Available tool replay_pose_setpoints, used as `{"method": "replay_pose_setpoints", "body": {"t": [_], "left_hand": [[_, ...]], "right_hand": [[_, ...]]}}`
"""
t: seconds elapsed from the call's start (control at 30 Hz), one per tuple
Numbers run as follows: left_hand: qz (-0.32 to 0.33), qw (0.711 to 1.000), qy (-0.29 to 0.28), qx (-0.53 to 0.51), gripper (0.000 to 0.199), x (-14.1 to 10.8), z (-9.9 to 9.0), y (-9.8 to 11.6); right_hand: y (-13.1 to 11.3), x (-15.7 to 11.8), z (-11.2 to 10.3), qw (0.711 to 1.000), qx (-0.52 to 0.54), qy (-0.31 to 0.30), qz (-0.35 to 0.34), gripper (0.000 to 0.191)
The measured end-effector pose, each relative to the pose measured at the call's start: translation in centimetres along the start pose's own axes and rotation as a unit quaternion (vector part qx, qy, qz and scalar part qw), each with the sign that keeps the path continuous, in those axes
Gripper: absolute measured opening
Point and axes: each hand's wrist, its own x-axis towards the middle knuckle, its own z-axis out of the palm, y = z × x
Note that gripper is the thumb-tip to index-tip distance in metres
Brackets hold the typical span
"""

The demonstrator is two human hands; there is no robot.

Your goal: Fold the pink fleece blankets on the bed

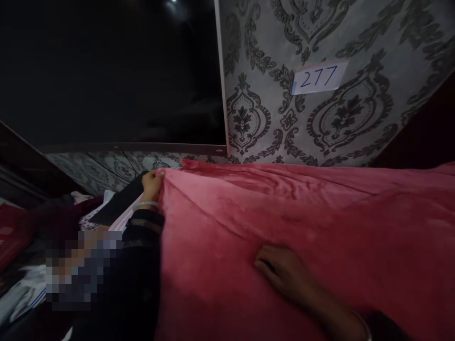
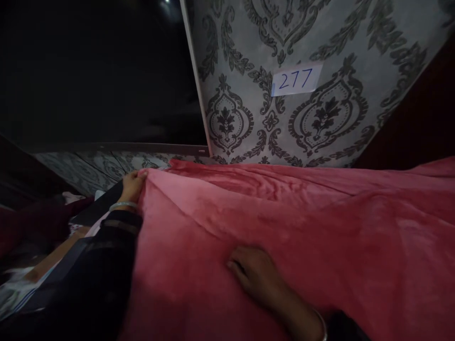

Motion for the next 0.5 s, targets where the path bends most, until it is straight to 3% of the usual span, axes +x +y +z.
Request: {"method": "replay_pose_setpoints", "body": {"t": [0.13,0.27,0.4,0.5], "left_hand": [[-0.009,0.998,-0.035,0.044,0.026,-1.2,2.6,-2.1],[-0.01,0.995,-0.094,0.022,0.031,-1.8,3.5,-2.9],[-0.026,0.985,-0.163,-0.043,0.041,-2.1,2.5,-2.6],[-0.064,0.952,-0.247,-0.167,0.054,-2.8,1.7,-2.0]], "right_hand": [[-0.4,-0.2,-0.6,1.0,0.014,0.014,-0.022,0.029],[0.2,-0.3,-4.1,0.991,0.002,0.127,-0.034,0.031],[4.0,0.9,-10.3,0.962,-0.177,0.205,-0.002,0.032],[8.0,1.8,-13.1,0.944,-0.274,0.147,0.109,0.04]]}}
